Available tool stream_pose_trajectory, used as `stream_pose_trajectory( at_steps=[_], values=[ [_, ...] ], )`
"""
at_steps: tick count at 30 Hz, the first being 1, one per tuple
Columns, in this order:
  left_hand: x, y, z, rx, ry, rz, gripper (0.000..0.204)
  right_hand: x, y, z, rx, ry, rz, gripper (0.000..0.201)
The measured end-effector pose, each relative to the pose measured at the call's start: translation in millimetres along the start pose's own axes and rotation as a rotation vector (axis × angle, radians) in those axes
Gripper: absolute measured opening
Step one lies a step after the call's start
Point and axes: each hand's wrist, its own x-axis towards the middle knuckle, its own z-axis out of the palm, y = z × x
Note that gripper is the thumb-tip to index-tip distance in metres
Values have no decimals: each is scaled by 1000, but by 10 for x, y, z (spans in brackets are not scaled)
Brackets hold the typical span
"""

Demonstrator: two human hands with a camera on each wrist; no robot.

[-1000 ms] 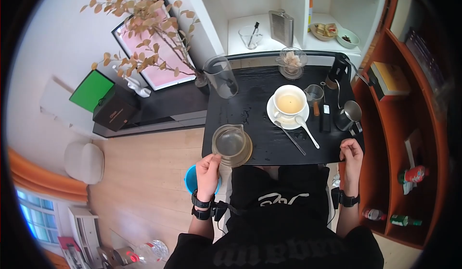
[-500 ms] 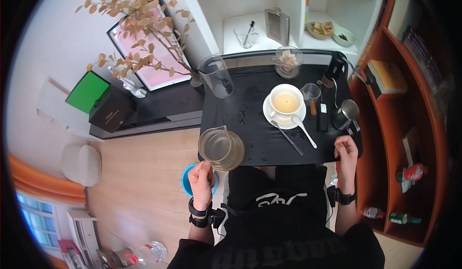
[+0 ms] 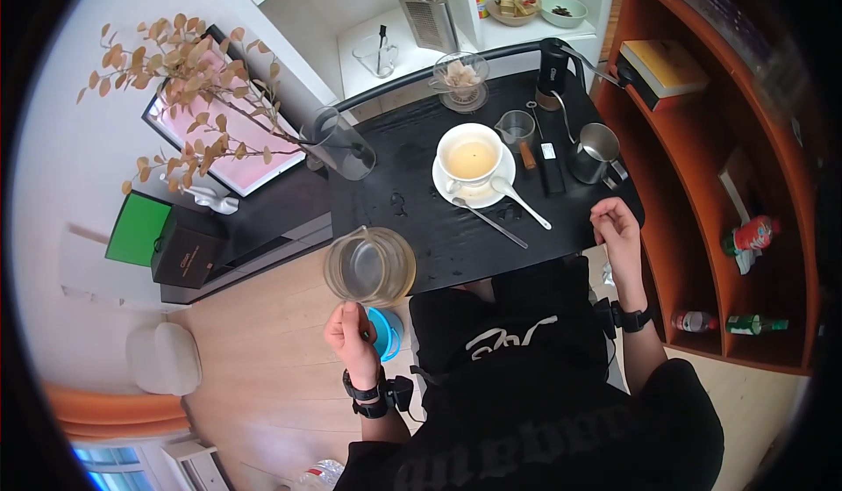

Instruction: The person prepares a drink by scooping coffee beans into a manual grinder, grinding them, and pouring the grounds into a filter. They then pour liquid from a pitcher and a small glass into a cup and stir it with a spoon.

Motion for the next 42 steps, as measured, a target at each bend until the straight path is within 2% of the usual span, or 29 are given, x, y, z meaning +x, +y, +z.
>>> stream_pose_trajectory(
  at_steps=[3, 7, 10, 14, 15, 18, 21, 24, 32, 36, 42],
  values=[
    [84, 128, 75, -43, 8, -58, 42, -2, 7, -21, 5, -11, -19, 14],
    [310, 374, 97, -210, -167, -324, 43, -27, 7, -4, 47, -15, -22, 13],
    [497, 365, 90, -257, -238, -359, 44, -39, 61, -46, 23, -27, -29, 12],
    [645, 320, 217, 260, -189, -94, 44, -81, 75, -114, 7, -39, -13, 11],
    [723, 313, 214, 284, -226, -59, 43, -95, 70, -112, 26, -20, -33, 11],
    [1010, 466, 226, 379, -291, -185, 44, -127, 23, -80, 64, 6, -77, 12],
    [1382, 625, 207, 402, -469, -318, 44, -140, 0, -100, 88, 5, -98, 13],
    [1642, 754, 346, 512, -608, -353, 44, -174, 11, -98, 94, 26, -100, 14],
    [1979, 986, 955, 753, -794, -382, 45, -228, 33, -182, 79, 5, -79, 12],
    [2029, 1045, 1236, 939, -926, -323, 46, -225, -18, -210, 85, 18, -91, 15],
    [2237, 945, 1433, 1025, -1028, -319, 41, -223, 22, -209, 100, 58, -102, 15]
  ],
)
